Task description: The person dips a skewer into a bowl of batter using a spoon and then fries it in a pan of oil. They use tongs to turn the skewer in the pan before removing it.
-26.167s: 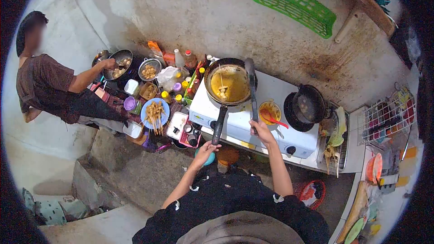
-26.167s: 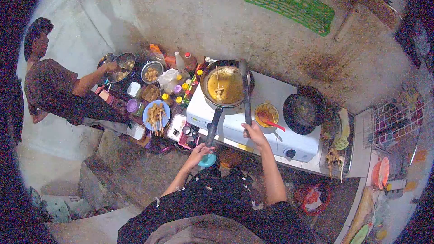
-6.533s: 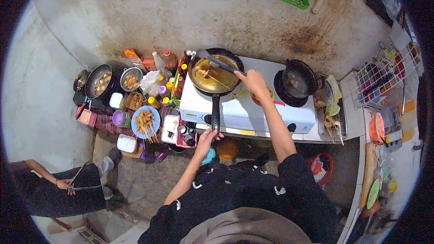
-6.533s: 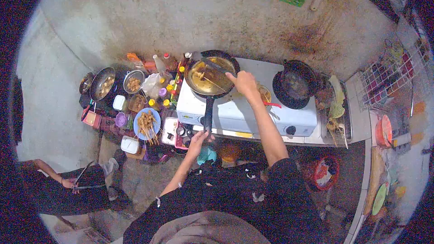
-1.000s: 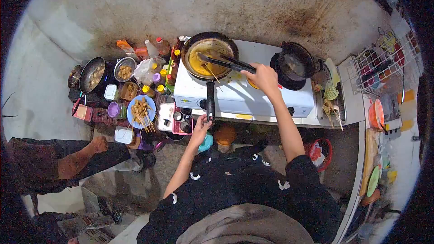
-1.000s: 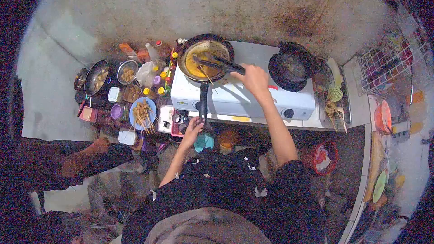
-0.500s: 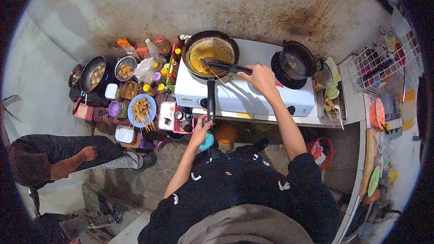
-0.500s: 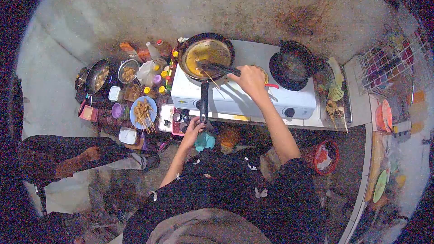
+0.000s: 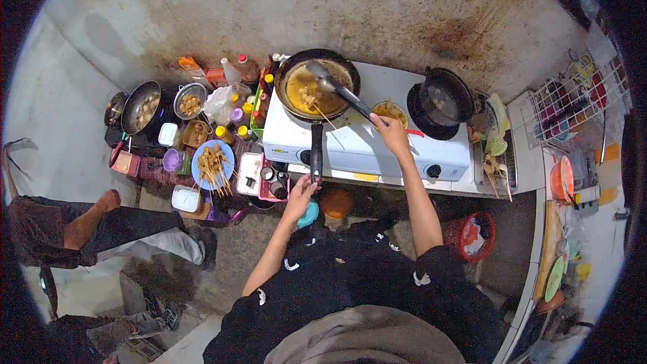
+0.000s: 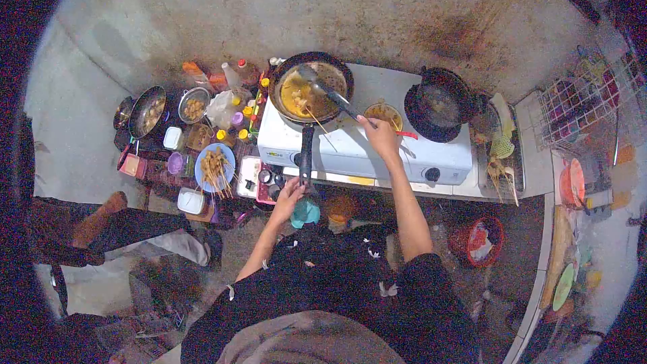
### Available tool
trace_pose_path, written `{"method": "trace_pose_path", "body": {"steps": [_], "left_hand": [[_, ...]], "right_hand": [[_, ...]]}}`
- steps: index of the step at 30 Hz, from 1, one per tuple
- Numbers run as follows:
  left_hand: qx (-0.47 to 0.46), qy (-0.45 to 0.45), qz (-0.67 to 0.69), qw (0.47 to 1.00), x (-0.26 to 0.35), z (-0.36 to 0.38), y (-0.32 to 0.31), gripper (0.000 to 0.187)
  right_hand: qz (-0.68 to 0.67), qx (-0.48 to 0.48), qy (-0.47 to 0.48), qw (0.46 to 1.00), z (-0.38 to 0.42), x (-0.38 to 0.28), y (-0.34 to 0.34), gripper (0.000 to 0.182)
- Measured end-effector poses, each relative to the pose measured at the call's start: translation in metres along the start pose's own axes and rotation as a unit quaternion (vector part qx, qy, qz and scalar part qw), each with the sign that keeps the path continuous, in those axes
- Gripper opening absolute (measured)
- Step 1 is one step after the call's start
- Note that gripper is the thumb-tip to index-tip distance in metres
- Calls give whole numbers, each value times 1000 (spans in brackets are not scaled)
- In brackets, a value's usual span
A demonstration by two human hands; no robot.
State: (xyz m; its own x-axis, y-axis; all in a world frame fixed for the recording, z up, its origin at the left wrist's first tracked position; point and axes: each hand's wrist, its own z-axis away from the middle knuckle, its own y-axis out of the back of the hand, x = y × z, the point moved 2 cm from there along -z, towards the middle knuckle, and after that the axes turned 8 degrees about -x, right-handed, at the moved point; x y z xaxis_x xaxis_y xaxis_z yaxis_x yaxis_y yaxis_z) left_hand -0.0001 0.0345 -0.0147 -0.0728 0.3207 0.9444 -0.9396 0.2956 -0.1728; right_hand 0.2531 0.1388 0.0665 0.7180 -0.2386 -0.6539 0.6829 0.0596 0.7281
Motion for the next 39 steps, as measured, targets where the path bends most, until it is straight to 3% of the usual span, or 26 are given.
{"method": "trace_pose_path", "body": {"steps": [2, 5, 10, 13, 20, 25, 35, 37, 39], "left_hand": [[-22, 3, -1, 1000, 1, 1, -1, 34], [-61, -24, 12, 998, -12, -4, 3, 33], [-55, -21, -4, 998, -9, -3, 2, 30], [-62, -29, -11, 998, -11, -4, 2, 30], [-62, -24, -6, 998, -1, -1, -1, 31], [-59, -34, -11, 998, 0, 1, -1, 31], [-52, -27, -16, 998, -7, -2, 2, 32], [-58, -36, -14, 998, -11, -5, 3, 32], [-63, -44, -11, 997, -11, -4, 4, 33]], "right_hand": [[-41, -16, -19, 999, -1, 1, -3, 55], [17, 12, 18, 1000, -3, 2, -7, 57], [-46, 2, 9, 999, -1, -8, -4, 55], [-9, -32, 2, 999, 4, -14, -5, 54], [-4, -18, -10, 1000, 1, -7, -6, 55], [-86, 9, 5, 996, -3, 6, -12, 54], [-38, 2, -4, 999, 1, -4, -5, 52], [-49, -58, -26, 997, 1, -5, -3, 51], [-60, -6, -3, 998, -2, 0, -8, 51]]}}
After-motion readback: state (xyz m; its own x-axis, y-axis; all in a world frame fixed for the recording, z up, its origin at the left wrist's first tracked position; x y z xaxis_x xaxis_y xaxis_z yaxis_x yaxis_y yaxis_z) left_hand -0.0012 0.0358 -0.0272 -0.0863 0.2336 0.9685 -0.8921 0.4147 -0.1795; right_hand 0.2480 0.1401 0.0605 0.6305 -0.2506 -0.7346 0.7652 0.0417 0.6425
